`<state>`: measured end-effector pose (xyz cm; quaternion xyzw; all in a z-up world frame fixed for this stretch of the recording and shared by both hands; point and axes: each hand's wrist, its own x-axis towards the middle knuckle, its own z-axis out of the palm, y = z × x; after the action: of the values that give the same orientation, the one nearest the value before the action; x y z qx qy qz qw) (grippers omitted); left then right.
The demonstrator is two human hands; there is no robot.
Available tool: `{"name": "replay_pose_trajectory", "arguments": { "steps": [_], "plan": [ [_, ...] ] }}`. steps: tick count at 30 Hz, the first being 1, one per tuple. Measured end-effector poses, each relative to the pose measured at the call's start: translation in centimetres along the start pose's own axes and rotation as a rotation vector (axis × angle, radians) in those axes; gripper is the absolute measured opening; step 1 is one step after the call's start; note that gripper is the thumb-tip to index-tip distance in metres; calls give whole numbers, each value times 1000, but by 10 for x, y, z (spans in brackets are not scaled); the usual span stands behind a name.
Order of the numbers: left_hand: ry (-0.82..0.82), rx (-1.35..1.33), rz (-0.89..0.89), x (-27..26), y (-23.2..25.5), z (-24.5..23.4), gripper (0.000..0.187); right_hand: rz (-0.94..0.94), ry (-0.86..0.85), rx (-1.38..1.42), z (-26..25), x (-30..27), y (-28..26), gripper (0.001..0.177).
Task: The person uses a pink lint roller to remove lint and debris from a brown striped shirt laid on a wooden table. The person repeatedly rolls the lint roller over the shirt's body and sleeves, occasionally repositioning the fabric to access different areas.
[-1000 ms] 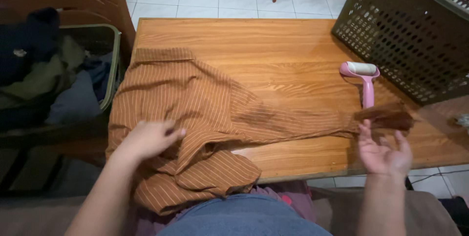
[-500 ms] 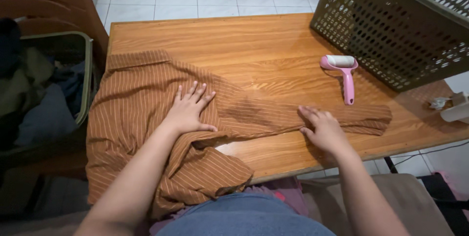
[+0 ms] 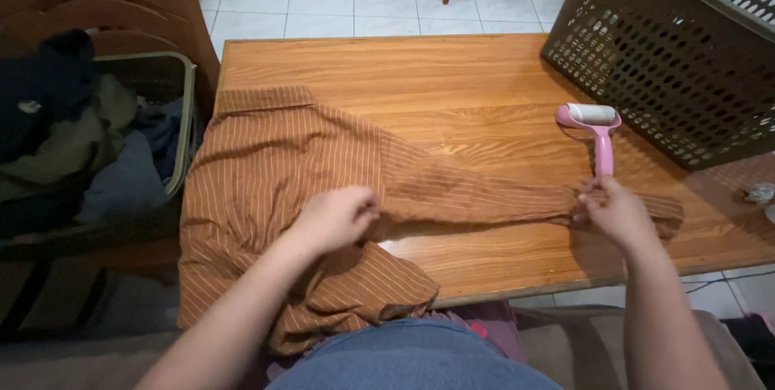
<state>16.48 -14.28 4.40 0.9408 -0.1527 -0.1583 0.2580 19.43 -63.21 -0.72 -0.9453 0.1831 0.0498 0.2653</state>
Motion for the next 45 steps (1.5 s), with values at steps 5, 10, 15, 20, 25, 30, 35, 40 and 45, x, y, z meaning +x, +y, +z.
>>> {"name": "replay_pose_trajectory", "arguments": {
  "steps": [5, 10, 15, 20, 25, 30, 35, 40, 45],
  "plan": [
    [256, -333, 244, -13, -5, -7, 24, -575, 39, -243, 17, 19, 5, 54],
    [258, -71, 124, -21, -7, -15, 40, -65, -88, -90, 32, 38, 27, 37],
    [553, -124, 63, -23, -13, -19, 31, -417, -87, -84, 30, 19, 7, 79],
    [765, -166, 272, -28, -12, -7, 32, -292, -51, -415, 43, -19, -20, 60],
    [694, -214, 196, -27, -20, -16, 32, -463, -34, -489, 53, -17, -16, 58],
    [581, -168, 69, -28, -14, -45, 26, -202, 312, -330, 20, -13, -23, 29],
    [323, -159, 366, -62, 9, -51, 20, -814, 659, -2, -34, -55, -4, 47],
    [-420, 52, 128, -67, 11, -42, 51, -482, 199, -459, -12, -116, 38, 33],
    [41, 11, 300, 20, -17, -25, 34, -473, 281, -163, 8, -121, 33, 31]
  ]
}}
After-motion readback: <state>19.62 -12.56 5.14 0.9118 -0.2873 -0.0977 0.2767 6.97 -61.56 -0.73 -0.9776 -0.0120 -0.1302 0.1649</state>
